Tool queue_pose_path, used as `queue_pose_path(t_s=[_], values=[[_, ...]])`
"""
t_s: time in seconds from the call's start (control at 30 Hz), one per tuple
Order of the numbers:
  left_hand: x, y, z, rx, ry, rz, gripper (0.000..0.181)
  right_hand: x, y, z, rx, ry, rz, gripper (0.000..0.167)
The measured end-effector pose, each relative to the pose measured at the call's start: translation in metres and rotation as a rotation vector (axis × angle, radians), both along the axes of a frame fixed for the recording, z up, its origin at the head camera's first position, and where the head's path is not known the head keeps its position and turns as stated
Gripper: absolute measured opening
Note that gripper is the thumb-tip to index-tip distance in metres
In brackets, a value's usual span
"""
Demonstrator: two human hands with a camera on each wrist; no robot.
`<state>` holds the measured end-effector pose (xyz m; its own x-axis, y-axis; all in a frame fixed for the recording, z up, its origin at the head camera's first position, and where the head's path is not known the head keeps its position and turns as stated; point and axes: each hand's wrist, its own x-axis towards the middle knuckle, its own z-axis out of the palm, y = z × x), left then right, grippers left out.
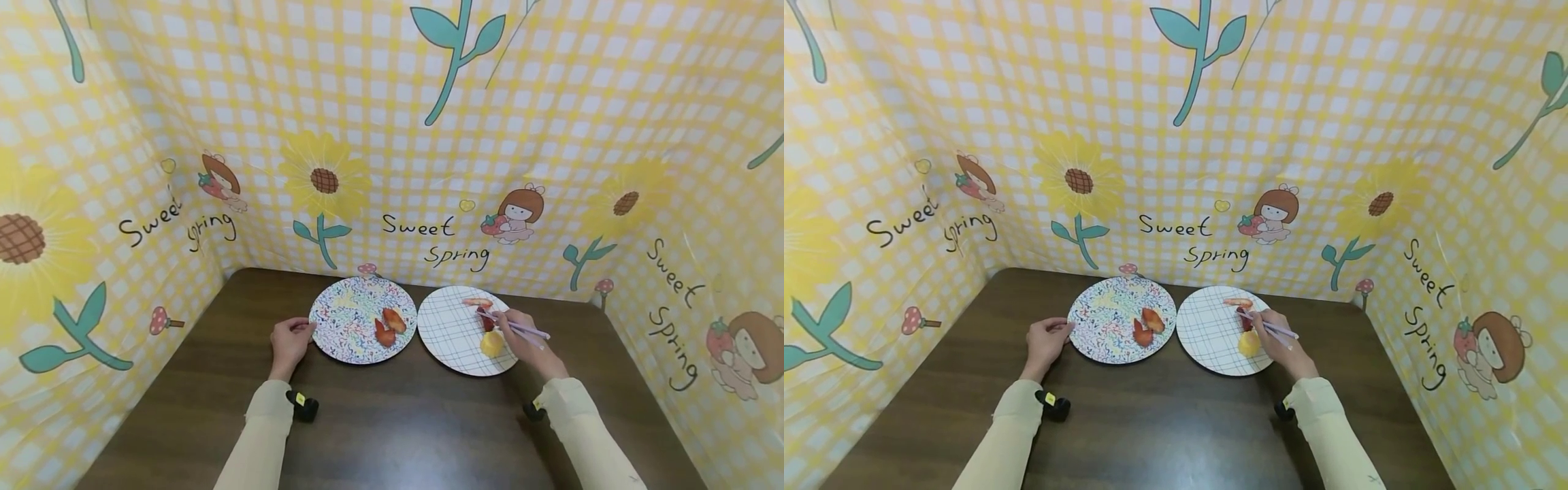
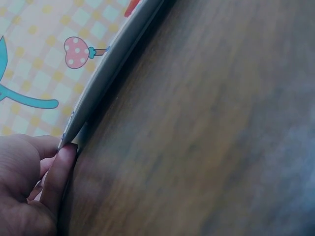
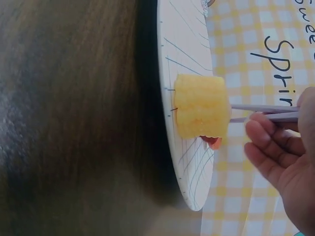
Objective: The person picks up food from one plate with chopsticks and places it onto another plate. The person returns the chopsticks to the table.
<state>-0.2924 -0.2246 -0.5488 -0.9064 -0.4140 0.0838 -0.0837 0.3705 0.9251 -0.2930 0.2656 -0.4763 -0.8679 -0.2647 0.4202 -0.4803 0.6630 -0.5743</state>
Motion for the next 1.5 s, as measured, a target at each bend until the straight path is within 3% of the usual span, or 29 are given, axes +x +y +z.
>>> queue_pose_path(t_s=[0.13, 0.33, 0.5, 0.93, 1.27, 1.5], values=[[-0.001, -0.001, -0.001, -0.002, 0.008, -0.004, 0.027, -0.003, -0.001, -0.005, -0.015, 0.134, 0.033, 0.026], [-0.002, -0.002, -0.001, 0.003, 0.014, -0.001, 0.027, 0.003, -0.002, -0.002, -0.037, 0.149, -0.006, 0.024], [-0.001, -0.002, -0.003, 0.000, 0.004, 0.002, 0.027, 0.010, 0.001, -0.006, -0.065, 0.213, -0.005, 0.022], [-0.001, -0.001, -0.002, 0.002, -0.001, 0.001, 0.028, 0.029, 0.015, -0.016, -0.135, 0.211, 0.013, 0.020], [0.001, -0.001, -0.001, 0.000, 0.002, 0.009, 0.027, 0.030, 0.019, -0.013, -0.101, 0.274, 0.024, 0.020], [-0.001, 0.000, -0.003, -0.015, 0.021, 0.005, 0.027, 0.031, 0.021, -0.012, -0.085, 0.256, 0.010, 0.021]])
